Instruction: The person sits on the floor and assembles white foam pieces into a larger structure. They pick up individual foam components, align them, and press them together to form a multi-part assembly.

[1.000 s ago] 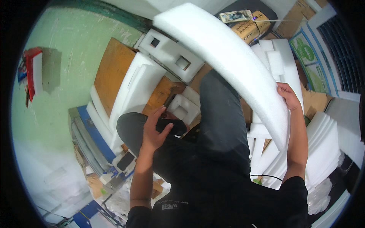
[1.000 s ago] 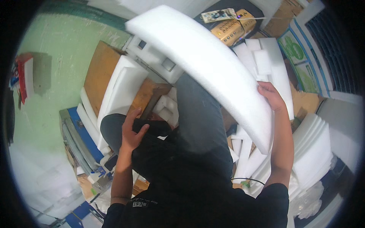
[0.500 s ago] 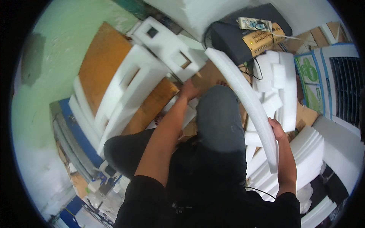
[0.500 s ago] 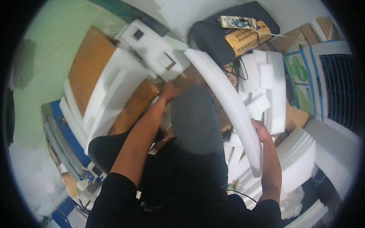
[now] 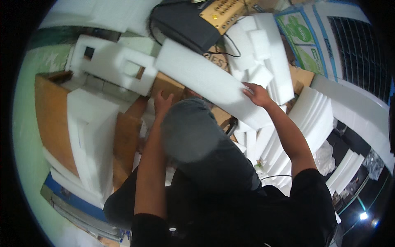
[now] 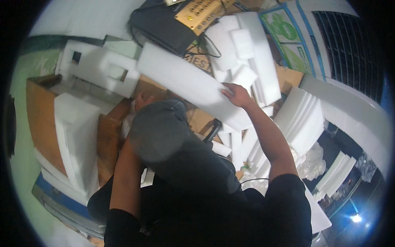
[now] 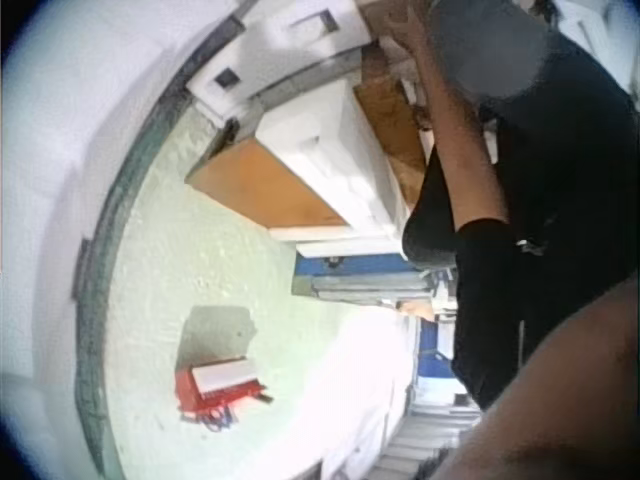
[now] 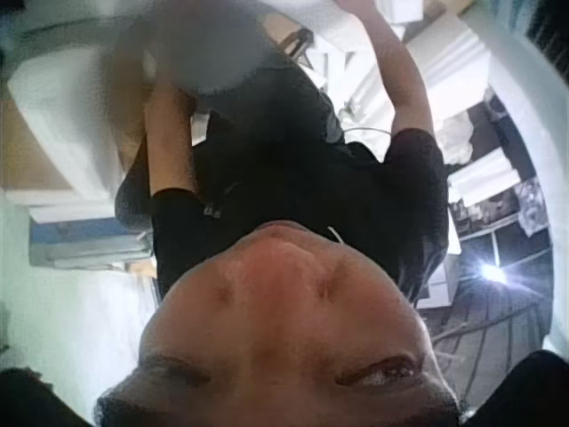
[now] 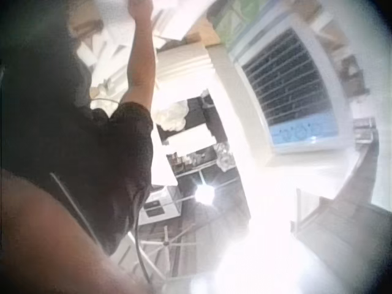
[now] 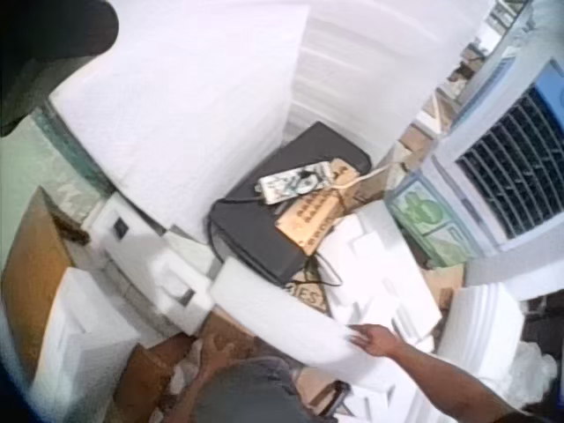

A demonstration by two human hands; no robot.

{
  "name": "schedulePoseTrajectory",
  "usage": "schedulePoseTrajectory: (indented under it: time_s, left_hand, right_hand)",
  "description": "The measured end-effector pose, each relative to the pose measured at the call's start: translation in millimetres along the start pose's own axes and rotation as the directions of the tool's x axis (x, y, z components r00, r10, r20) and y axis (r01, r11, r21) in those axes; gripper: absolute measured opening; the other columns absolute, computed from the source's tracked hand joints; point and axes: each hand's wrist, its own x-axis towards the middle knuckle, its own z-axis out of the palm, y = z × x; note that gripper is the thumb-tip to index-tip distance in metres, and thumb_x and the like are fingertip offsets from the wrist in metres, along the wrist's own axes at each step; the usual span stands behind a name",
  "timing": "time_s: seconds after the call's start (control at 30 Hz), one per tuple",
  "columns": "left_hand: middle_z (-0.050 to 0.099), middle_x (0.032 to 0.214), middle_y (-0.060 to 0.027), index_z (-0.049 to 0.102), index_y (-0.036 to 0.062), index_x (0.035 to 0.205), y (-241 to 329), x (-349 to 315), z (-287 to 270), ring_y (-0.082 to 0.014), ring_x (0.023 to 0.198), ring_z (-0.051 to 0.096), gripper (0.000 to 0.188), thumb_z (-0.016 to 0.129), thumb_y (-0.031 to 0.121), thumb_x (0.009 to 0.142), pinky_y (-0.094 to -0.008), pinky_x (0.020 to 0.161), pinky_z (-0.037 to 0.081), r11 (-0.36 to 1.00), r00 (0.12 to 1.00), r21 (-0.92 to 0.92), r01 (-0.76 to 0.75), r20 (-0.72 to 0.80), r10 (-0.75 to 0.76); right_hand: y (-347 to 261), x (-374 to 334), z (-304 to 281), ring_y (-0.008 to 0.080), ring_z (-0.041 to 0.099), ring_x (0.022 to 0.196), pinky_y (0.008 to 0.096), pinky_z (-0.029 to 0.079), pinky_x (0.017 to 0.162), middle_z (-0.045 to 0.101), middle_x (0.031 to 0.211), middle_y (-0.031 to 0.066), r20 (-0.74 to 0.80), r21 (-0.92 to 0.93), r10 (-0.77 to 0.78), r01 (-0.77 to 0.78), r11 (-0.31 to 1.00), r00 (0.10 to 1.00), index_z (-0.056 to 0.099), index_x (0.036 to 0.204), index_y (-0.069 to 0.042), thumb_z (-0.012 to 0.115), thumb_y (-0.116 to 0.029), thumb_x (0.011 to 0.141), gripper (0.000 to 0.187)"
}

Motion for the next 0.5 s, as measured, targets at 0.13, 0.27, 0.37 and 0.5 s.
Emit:
schedulePoseTrajectory:
  time_s: [0.13,0.27,0.37,0.5]
  left_hand:
    - [0.062,0.135,-0.0264,0.058,-0.0007,0.138,-33,-31,7,-0.0412,0.127,0.059,0.065,0.076,0.036,0.087,-0.0467,0.107,0.047,0.988,0.989,-0.041,-0.148,0.006,0.148]
    - [0.062,0.134,-0.0263,0.058,-0.0007,0.138,-41,-71,-24,-0.0412,0.127,0.059,0.065,0.076,0.036,0.087,-0.0467,0.107,0.047,0.987,0.982,-0.070,-0.145,0.110,0.152]
    - [0.063,0.134,-0.0262,0.058,-0.0007,0.138,-50,-98,-40,-0.0412,0.127,0.059,0.065,0.076,0.036,0.087,-0.0467,0.106,0.047,0.991,0.985,-0.052,-0.125,0.116,0.131]
    - [0.063,0.134,-0.0260,0.058,-0.0007,0.137,-48,-120,-48,-0.0411,0.126,0.060,0.065,0.076,0.036,0.087,-0.0468,0.106,0.047,0.993,0.981,-0.028,-0.112,0.158,0.115]
  right_hand:
    - [10,43,10,0.0353,0.065,0.121,0.0487,0.052,0.101,0.069,0.127,0.0171,0.252,-0.386,0.166,-0.058,0.921,0.953,0.066,0.137,-0.017,0.062,-0.049,0.099,0.050]
    - [36,70,7,0.0390,0.064,0.116,0.0499,0.054,0.097,0.066,0.124,0.0206,-0.414,-0.314,0.146,-0.291,0.903,0.899,0.067,0.125,-0.006,0.075,-0.043,0.090,0.051]
    - [70,89,-12,0.0402,0.059,0.124,0.0509,0.053,0.100,0.058,0.135,0.0245,-0.556,-0.202,0.274,-0.448,0.871,0.784,0.059,0.134,-0.002,0.077,-0.048,0.087,0.068]
    - [151,96,-28,0.0401,0.054,0.133,0.0535,0.049,0.107,0.054,0.141,0.0234,-0.390,0.143,0.673,-0.680,0.719,0.629,0.053,0.141,-0.002,0.070,-0.047,0.091,0.069]
